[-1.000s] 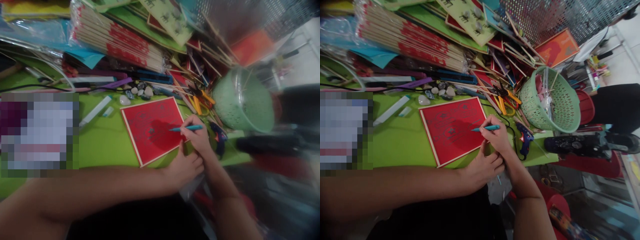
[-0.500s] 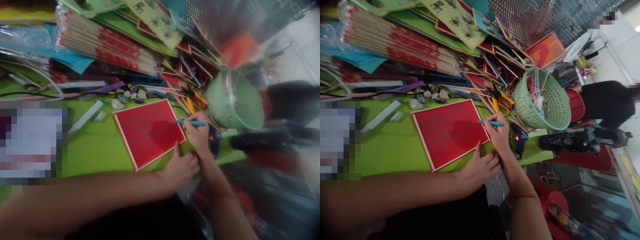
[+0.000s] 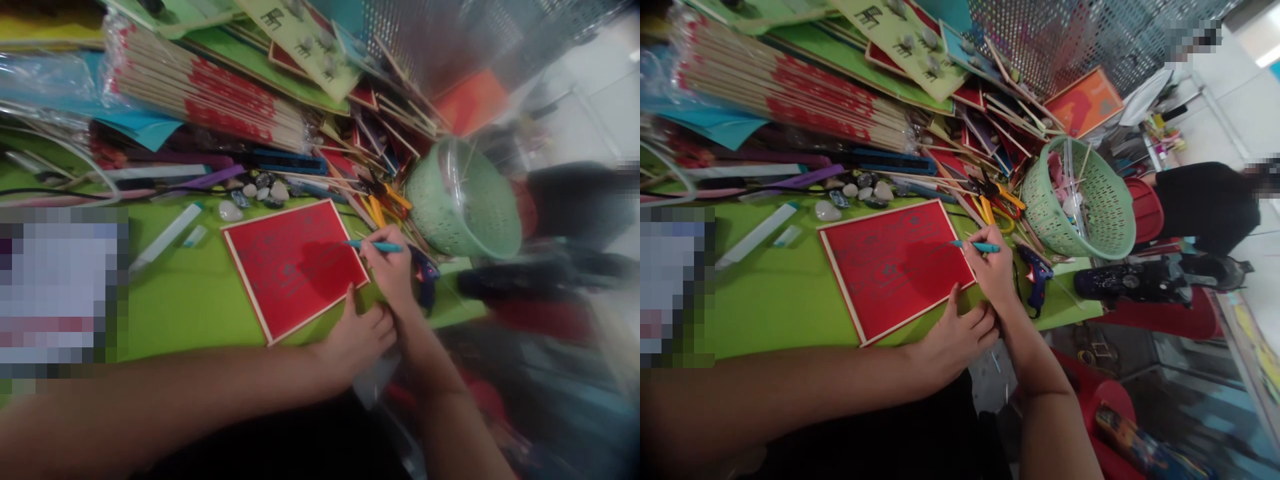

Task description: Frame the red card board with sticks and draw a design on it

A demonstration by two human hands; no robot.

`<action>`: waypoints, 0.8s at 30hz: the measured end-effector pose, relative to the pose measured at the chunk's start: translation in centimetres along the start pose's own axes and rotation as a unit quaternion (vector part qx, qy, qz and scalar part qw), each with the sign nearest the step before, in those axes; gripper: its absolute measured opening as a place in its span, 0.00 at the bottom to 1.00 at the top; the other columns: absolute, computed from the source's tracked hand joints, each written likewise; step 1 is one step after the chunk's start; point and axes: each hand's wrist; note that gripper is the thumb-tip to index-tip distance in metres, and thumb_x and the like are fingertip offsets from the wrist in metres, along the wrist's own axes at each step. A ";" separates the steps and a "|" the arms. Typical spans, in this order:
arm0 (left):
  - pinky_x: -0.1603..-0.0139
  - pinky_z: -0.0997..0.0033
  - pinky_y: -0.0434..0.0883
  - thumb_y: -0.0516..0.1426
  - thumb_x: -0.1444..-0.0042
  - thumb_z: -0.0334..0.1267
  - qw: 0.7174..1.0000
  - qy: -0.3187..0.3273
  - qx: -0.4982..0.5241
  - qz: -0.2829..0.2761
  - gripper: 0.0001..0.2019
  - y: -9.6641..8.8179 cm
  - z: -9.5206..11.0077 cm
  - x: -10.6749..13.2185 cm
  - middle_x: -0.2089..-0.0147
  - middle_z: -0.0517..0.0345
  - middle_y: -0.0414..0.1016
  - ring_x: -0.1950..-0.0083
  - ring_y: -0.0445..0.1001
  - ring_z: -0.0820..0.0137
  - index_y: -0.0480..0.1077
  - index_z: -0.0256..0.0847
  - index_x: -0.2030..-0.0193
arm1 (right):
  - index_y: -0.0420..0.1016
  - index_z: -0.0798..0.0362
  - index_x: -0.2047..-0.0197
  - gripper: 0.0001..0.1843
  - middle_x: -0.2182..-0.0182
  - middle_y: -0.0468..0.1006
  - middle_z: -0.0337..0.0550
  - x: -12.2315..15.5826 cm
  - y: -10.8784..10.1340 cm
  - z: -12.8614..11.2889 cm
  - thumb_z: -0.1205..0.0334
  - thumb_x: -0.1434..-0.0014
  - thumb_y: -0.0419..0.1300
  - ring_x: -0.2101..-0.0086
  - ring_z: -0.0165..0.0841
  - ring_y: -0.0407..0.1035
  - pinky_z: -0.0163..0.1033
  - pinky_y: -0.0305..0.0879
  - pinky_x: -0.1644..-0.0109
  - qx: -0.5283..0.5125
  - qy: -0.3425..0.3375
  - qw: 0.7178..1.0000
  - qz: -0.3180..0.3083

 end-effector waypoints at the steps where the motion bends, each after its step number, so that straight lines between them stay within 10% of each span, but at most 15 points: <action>1: 0.32 0.25 0.66 0.53 0.29 0.34 1.000 0.001 0.000 0.002 0.17 0.0 0.0 0.0 0.37 0.49 0.75 0.37 0.66 0.57 0.75 0.43 0.38 | 0.69 0.47 0.63 0.07 0.71 0.72 0.32 0.0 0.0 0.0 0.58 0.34 0.64 0.73 0.28 0.67 0.39 0.65 0.67 -0.002 0.002 1.000 0.000; 24: 0.32 0.27 0.67 0.54 0.29 0.37 1.000 0.002 0.002 -0.015 0.16 -0.3 -0.1 0.0 0.36 0.48 0.74 0.37 0.66 0.57 0.74 0.43 0.37 | 0.68 0.47 0.67 0.07 0.75 0.69 0.29 0.0 -0.4 0.1 0.64 0.38 0.63 0.74 0.28 0.66 0.39 0.63 0.68 0.018 -0.027 0.999 0.015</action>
Point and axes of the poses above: each hand's wrist, its own x-axis away from the middle knuckle, its own y-axis out of the palm, z = x × y
